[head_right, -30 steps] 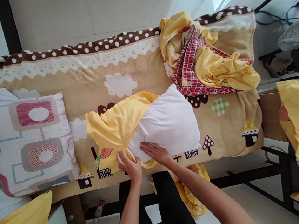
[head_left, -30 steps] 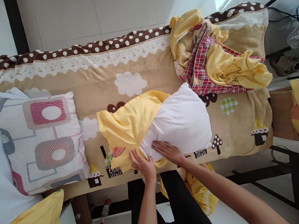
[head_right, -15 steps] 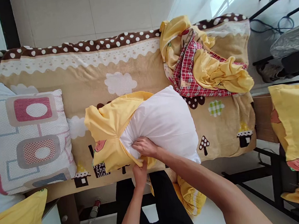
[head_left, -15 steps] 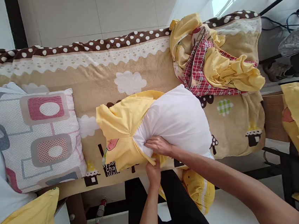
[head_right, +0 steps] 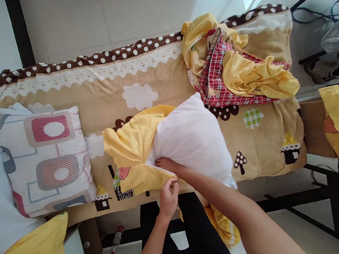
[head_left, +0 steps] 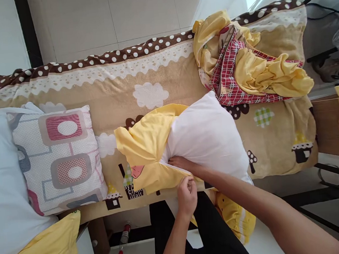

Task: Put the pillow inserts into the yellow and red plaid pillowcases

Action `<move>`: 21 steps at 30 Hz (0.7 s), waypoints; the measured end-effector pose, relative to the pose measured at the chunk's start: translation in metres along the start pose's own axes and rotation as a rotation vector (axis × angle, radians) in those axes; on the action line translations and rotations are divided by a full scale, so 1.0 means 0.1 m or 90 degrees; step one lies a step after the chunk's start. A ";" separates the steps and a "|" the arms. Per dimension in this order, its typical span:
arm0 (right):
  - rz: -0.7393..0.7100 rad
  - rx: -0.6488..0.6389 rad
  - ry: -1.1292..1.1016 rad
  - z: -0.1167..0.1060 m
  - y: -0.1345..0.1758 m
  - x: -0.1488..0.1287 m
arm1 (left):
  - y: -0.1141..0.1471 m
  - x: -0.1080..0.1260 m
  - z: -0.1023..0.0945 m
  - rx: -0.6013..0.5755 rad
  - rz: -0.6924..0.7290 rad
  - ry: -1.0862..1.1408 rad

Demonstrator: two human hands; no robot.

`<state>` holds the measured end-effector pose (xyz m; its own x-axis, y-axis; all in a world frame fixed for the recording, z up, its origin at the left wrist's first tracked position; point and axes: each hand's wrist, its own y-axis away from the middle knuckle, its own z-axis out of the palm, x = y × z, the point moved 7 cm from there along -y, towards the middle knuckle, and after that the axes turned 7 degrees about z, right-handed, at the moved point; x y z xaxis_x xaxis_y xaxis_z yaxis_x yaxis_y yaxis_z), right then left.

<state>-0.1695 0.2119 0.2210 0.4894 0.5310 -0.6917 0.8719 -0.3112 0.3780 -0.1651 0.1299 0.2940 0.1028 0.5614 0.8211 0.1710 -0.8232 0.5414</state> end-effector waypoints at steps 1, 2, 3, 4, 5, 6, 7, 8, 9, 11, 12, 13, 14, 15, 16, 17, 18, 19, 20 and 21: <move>0.001 0.001 -0.002 -0.01 0.10 0.04 | -0.02 -0.02 -0.10 -0.007 0.021 0.026; 0.009 0.007 -0.013 -0.04 0.21 0.08 | -0.04 -0.06 -0.26 0.013 0.042 0.034; 0.025 0.015 -0.034 -0.08 0.33 0.11 | -0.06 -0.15 -0.49 0.066 0.058 0.018; 0.046 0.025 -0.071 -0.14 0.45 0.14 | -0.07 -0.26 -0.78 0.144 0.071 -0.020; 0.072 0.034 -0.122 -0.21 0.57 0.16 | -0.05 -0.40 -1.13 0.258 0.073 -0.078; 0.098 0.044 -0.180 -0.28 0.67 0.18 | -0.02 -0.56 -1.46 0.372 0.063 -0.138; 0.123 0.057 -0.233 -0.37 0.76 0.20 | 0.00 -0.73 -1.73 0.438 0.043 -0.180; 0.145 0.080 -0.271 -0.47 0.83 0.24 | -0.03 -0.92 -1.92 0.433 0.010 -0.192; 0.170 0.123 -0.286 -0.59 0.89 0.30 | -0.09 -1.13 -2.00 0.363 -0.035 -0.166; 0.244 0.276 -0.235 -0.91 1.01 0.51 | -0.20 -1.44 -1.94 0.175 -0.111 -0.094; 0.305 0.374 -0.177 -1.09 1.08 0.66 | -0.24 -1.52 -1.86 0.106 -0.131 -0.062; 0.386 0.472 -0.112 -1.25 1.18 0.83 | -0.28 -1.57 -1.77 0.082 -0.144 -0.031; 0.484 0.556 -0.056 -1.37 1.28 1.01 | -0.32 -1.58 -1.70 0.100 -0.150 -0.002; 0.594 0.615 -0.024 -1.44 1.39 1.19 | -0.36 -1.59 -1.64 0.139 -0.155 0.026; 0.706 0.642 -0.021 -1.46 1.49 1.37 | -0.42 -1.59 -1.58 0.177 -0.161 0.059; 0.808 0.639 -0.048 -1.43 1.57 1.55 | -0.48 -1.58 -1.52 0.209 -0.167 0.091; 0.890 0.613 -0.092 -1.38 1.63 1.70 | -0.54 -1.57 -1.46 0.228 -0.168 0.118; 0.946 0.575 -0.141 -1.32 1.66 1.82 | -0.61 -1.55 -1.42 0.230 -0.164 0.135; 0.976 0.537 -0.188 -1.27 1.68 1.90 | -0.66 -1.52 -1.40 0.226 -0.158 0.147; 0.986 0.508 -0.230 -1.24 1.69 1.96 | -0.69 -1.48 -1.41 0.225 -0.156 0.160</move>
<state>0.0754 0.3613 0.2261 0.6544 -0.7397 -0.1568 -0.6110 -0.6395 0.4667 -0.3301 0.0912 0.1604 -0.2131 0.6611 0.7194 0.4872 -0.5663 0.6648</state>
